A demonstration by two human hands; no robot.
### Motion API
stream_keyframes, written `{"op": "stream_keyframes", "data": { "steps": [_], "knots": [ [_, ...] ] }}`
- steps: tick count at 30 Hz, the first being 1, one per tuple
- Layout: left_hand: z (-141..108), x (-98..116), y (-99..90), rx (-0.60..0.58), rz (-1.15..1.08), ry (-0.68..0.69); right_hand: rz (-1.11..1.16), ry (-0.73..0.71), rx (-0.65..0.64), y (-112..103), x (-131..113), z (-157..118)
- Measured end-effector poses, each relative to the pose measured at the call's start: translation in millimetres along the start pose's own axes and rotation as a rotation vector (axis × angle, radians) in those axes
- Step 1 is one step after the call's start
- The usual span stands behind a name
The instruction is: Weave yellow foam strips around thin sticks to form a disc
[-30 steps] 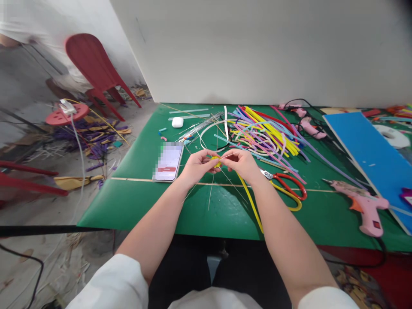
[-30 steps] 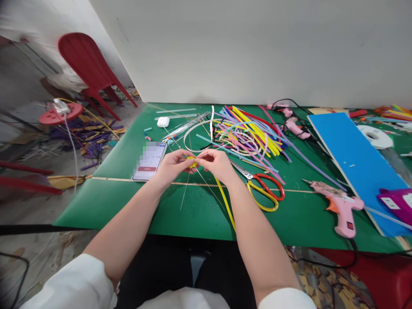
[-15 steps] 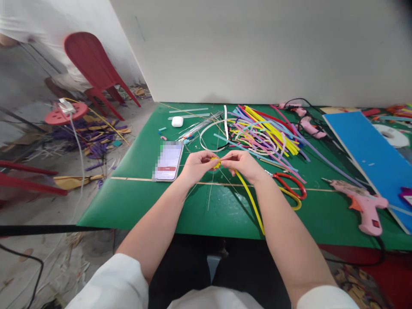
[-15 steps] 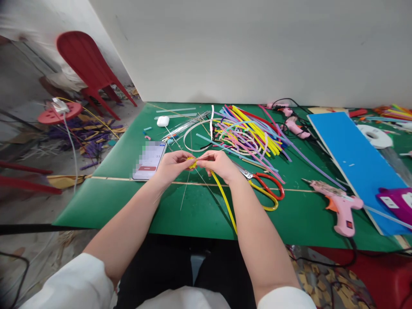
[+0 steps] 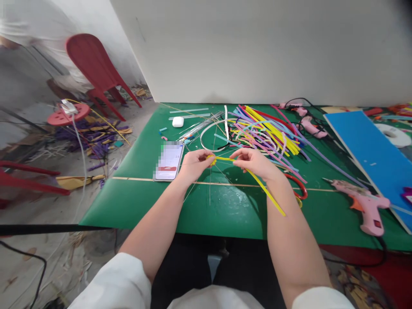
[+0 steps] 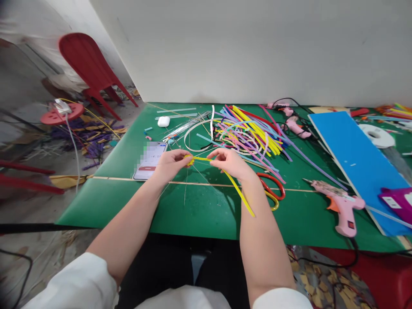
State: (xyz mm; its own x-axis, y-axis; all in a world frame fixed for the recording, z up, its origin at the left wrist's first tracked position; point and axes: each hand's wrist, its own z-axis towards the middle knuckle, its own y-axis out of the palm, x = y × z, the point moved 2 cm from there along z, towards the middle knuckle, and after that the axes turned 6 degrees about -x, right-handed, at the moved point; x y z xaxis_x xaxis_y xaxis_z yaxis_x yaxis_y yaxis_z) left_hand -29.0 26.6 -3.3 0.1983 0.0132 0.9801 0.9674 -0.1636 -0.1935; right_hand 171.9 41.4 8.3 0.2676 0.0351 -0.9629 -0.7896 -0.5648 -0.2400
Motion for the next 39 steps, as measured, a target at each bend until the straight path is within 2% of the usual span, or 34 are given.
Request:
{"op": "stream_keyframes", "data": {
  "steps": [5,7,12,17,25,30,39],
  "knots": [
    [-2.6,2.4,-2.1,-0.119,-0.153,-0.057,0.266,0.018,-0.047,-10.4,1.7,-11.7],
    [-3.1,2.9,-3.2,-0.126,-0.217,-0.078,0.323,-0.001,-0.063,-10.4,0.9,-15.1],
    [-2.8,2.4,-1.4,-0.121,-0.317,-0.144,0.255,-0.115,-0.114,-0.3,-5.1,-13.9],
    [-3.3,0.6,3.7,-0.168,-0.313,-0.182,0.166,-0.101,-0.199,10.6,-7.4,-7.8],
    [-2.7,-2.1,5.1,-0.2,-0.327,-0.223,0.156,-0.061,-0.167,12.9,-0.9,-3.5],
    [-1.9,-3.3,3.6,-0.173,-0.379,-0.236,0.14,-0.087,-0.034,13.7,-3.1,-0.1],
    [-2.6,-3.8,2.8,-0.213,-0.448,-0.272,0.219,-0.167,0.119,10.6,-2.9,1.8]
  ]
}}
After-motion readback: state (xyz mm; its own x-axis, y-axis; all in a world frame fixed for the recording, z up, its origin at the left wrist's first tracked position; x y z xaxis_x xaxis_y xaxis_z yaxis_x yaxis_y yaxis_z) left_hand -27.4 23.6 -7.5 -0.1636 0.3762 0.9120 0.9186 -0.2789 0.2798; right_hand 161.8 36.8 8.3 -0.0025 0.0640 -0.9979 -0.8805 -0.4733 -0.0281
